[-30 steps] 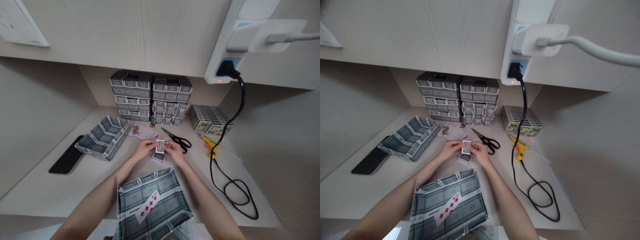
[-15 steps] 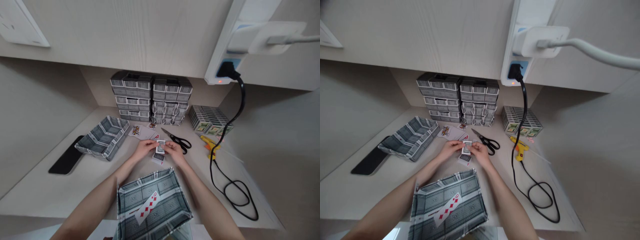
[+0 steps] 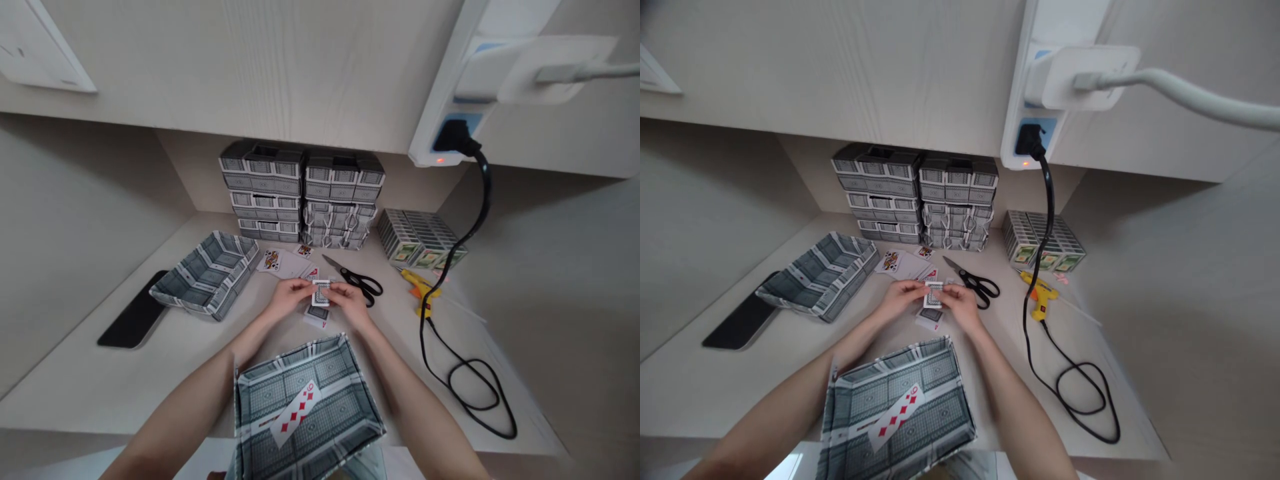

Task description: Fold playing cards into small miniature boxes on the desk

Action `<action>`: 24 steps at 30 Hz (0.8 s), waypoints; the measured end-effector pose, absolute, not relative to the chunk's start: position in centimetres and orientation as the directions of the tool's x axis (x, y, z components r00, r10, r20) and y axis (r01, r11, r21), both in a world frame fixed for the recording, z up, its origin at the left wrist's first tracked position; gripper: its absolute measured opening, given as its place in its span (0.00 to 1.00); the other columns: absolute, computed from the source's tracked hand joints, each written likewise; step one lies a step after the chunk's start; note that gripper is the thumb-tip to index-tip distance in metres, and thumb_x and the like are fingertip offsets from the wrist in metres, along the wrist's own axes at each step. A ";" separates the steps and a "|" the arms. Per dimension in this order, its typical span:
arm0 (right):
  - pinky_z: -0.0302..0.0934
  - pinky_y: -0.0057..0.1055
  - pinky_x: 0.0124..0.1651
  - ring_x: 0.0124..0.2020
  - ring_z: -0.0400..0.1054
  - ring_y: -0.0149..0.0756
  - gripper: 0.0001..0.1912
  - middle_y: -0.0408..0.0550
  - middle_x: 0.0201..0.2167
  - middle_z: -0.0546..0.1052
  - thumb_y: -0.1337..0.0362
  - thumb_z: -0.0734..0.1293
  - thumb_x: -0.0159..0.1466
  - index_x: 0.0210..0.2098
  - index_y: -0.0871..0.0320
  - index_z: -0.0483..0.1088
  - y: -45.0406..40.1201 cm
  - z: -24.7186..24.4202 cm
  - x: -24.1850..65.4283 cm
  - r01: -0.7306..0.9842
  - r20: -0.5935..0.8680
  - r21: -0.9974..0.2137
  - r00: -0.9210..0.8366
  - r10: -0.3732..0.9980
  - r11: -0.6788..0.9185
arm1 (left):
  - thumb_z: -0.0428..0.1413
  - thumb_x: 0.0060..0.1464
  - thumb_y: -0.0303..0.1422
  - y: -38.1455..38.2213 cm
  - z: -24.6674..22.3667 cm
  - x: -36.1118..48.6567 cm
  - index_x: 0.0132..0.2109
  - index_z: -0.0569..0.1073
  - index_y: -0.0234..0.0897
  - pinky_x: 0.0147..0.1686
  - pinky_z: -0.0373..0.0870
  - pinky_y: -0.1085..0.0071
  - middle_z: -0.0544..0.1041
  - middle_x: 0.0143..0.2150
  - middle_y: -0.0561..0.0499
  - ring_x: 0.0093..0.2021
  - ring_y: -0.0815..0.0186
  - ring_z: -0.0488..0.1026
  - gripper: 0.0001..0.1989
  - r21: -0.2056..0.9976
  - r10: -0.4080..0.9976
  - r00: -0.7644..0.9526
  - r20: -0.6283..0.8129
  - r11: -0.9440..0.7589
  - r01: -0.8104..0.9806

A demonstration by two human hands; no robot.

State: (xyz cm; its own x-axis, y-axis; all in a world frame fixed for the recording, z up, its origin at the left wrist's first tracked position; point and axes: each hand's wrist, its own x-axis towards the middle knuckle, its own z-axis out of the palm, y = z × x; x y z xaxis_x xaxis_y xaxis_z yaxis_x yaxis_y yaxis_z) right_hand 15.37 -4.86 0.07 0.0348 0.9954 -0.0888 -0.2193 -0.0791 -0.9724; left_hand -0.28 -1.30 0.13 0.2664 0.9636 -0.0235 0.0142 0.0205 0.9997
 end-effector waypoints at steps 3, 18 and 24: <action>0.63 0.29 0.26 0.20 0.65 0.29 0.15 0.42 0.20 0.73 0.56 0.73 0.42 0.23 0.61 0.73 -4.9 0.1 15.4 -0.217 -0.103 -0.972 0.024 0.994 -0.096 | 0.61 0.36 0.40 -1.3 0.1 -0.3 0.27 0.76 0.33 0.29 0.64 0.74 0.76 0.26 0.51 0.26 0.69 0.69 0.14 1.000 0.963 0.268 -0.011 0.004 0.024; 0.62 0.28 0.24 0.19 0.65 0.29 0.16 0.44 0.19 0.74 0.56 0.74 0.41 0.23 0.62 0.72 -4.9 0.0 15.3 -0.221 -0.097 -0.971 0.029 0.995 -0.088 | 0.62 0.36 0.40 -1.5 0.3 -0.3 0.26 0.75 0.32 0.28 0.65 0.74 0.76 0.25 0.52 0.26 0.69 0.68 0.14 1.000 0.958 0.287 -0.004 0.006 -0.006; 0.61 0.28 0.24 0.19 0.65 0.29 0.15 0.43 0.19 0.73 0.58 0.74 0.41 0.21 0.61 0.71 -5.1 0.3 15.1 -0.237 -0.106 -0.967 0.048 0.993 -0.092 | 0.61 0.36 0.39 -1.5 0.4 -0.3 0.25 0.75 0.33 0.29 0.63 0.74 0.75 0.24 0.52 0.25 0.69 0.68 0.12 1.000 0.954 0.301 -0.005 0.009 -0.012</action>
State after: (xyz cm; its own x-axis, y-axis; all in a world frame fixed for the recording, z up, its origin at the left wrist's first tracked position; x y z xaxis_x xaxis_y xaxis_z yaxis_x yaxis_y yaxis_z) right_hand 15.11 -5.14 0.34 0.0479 0.9932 -0.1063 -0.2368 -0.0921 -0.9672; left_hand -0.33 -1.49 0.42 0.3010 0.9536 -0.0053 -0.0120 0.0094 0.9999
